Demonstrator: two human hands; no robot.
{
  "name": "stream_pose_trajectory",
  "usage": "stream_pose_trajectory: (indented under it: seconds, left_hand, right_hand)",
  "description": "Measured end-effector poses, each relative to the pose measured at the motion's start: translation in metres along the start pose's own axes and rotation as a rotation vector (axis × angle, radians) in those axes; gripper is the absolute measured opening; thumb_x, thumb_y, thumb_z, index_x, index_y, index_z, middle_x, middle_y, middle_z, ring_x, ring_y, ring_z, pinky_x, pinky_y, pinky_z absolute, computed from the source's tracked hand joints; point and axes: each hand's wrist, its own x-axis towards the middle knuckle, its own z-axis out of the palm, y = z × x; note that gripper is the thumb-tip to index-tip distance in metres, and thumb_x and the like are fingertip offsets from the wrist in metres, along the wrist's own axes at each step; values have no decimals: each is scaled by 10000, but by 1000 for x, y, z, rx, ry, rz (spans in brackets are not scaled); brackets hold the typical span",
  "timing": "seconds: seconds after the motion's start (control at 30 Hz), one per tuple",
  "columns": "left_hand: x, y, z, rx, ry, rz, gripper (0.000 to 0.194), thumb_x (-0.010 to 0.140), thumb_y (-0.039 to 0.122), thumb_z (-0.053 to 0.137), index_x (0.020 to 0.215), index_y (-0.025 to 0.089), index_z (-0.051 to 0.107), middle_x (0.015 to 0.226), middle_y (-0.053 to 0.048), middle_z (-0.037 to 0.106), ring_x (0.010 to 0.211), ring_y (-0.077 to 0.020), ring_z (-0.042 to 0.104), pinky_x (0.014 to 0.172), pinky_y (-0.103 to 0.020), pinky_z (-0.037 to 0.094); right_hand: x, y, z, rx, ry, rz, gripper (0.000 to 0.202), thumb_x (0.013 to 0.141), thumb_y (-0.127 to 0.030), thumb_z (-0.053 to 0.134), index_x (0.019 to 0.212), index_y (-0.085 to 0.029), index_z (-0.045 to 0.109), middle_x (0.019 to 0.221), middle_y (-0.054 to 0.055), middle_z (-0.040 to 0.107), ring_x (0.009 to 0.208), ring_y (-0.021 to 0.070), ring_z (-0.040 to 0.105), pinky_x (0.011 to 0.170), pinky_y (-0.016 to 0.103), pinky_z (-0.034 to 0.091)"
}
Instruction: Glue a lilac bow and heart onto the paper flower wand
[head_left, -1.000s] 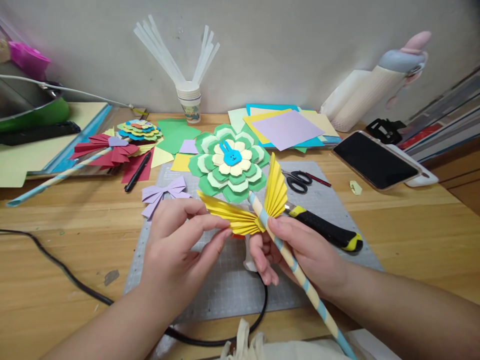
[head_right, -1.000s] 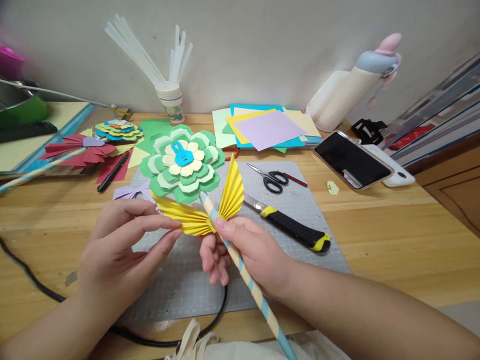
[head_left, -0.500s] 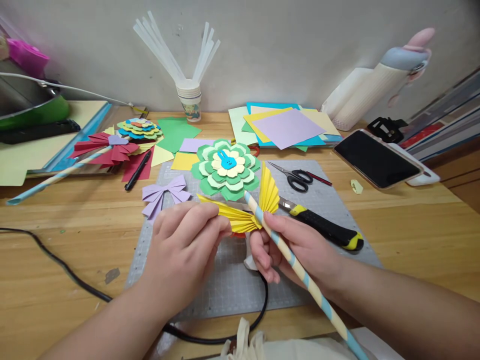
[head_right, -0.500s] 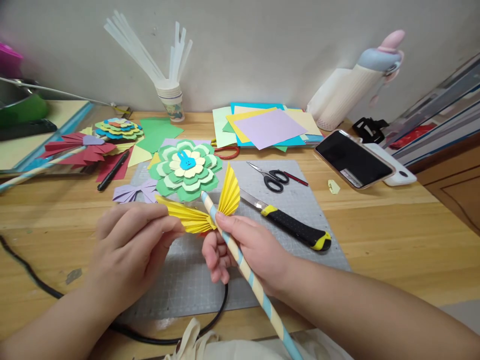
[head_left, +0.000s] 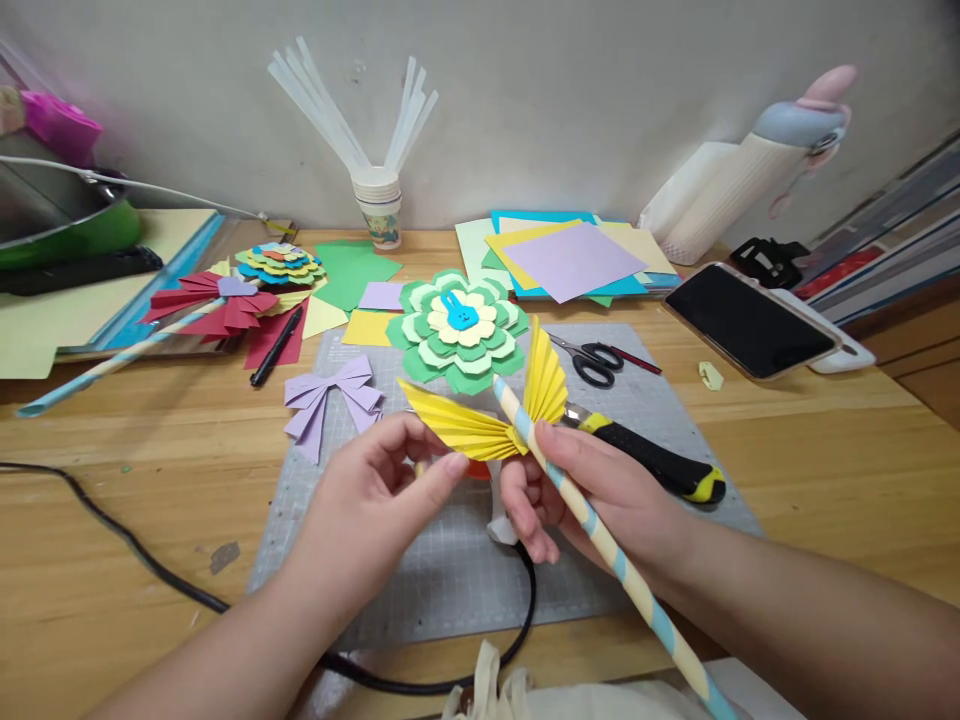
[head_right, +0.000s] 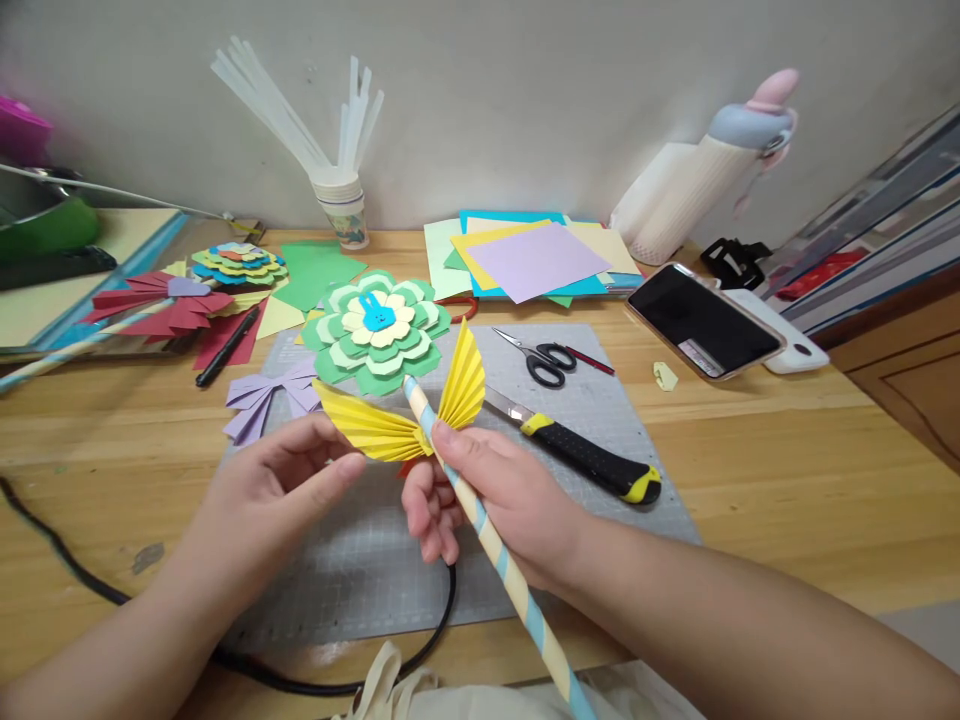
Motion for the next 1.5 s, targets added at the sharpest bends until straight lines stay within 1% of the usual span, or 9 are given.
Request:
stream_pose_trajectory:
  seconds: [0.07, 0.17, 0.33, 0.47, 0.6, 0.77, 0.9, 1.03, 1.5]
  left_hand:
    - [0, 1, 5, -126, -58, -133, 171, 724, 333, 669, 811, 188, 644, 764, -28, 670, 744, -188, 636, 671, -309, 512]
    - [0, 2, 9, -218, -31, -212, 196, 689, 335, 700, 811, 185, 668, 801, -40, 698, 797, -211, 648, 745, -341, 511]
    - [1, 1, 11, -324, 9, -250, 192, 672, 319, 713, 795, 176, 673, 819, -42, 714, 784, -193, 649, 740, -316, 507]
    - [1, 1, 12, -280, 24, -269, 209, 656, 333, 713, 775, 169, 665, 779, -38, 703, 761, -196, 641, 719, -317, 497]
    - [-2, 2, 13, -186, 10, -281, 227, 681, 340, 697, 825, 167, 668, 780, -29, 697, 739, -182, 627, 697, -296, 486]
    - [-4, 3, 15, -274, -20, -289, 200, 712, 333, 685, 837, 177, 666, 811, -20, 703, 788, -176, 628, 720, -267, 480]
    - [-4, 3, 15, -356, -59, -291, 126, 725, 280, 673, 800, 178, 677, 731, 0, 667, 728, -138, 592, 719, -237, 459]
    - [-2, 1, 11, -478, -50, -332, 137, 737, 271, 672, 842, 184, 672, 670, 34, 580, 553, -61, 418, 542, -169, 362]
    - [-1, -5, 4, -593, -117, -394, 290, 775, 351, 640, 625, 164, 477, 549, 55, 364, 519, -67, 264, 479, -203, 223]
  right_hand:
    - [0, -1, 2, -91, -2, -9, 571, 875, -575, 399, 615, -103, 590, 549, 38, 560, 451, 89, 513, 425, 198, 365]
    - [0, -4, 4, -207, -4, -19, 569, 875, -578, 391, 624, -107, 587, 534, 39, 555, 446, 87, 488, 436, 207, 361]
    - [-1, -7, 5, -332, 29, -49, 477, 862, -532, 462, 655, -119, 582, 607, 35, 562, 517, 100, 530, 458, 209, 380]
    - [0, -7, 5, -386, 42, -54, 416, 828, -498, 524, 647, -128, 583, 603, 19, 556, 523, 101, 545, 444, 201, 382]
    - [4, -9, 8, -392, 123, 15, 333, 768, -419, 580, 593, -137, 552, 555, 2, 544, 483, 94, 536, 413, 191, 372]
    - [5, -12, 14, -444, 226, 33, 239, 737, -338, 601, 614, -144, 533, 533, -17, 537, 461, 79, 523, 411, 176, 374]
    - [4, -10, 12, -429, 219, -16, 223, 757, -344, 595, 671, -146, 536, 574, -20, 549, 449, 70, 505, 401, 179, 382]
    - [4, -5, 7, -401, 204, -63, 251, 781, -359, 584, 670, -139, 542, 592, -8, 540, 490, 102, 556, 400, 193, 388]
    - [5, -3, 1, -201, 166, -61, 320, 780, -408, 606, 667, -109, 608, 601, 26, 568, 495, 103, 552, 403, 189, 401]
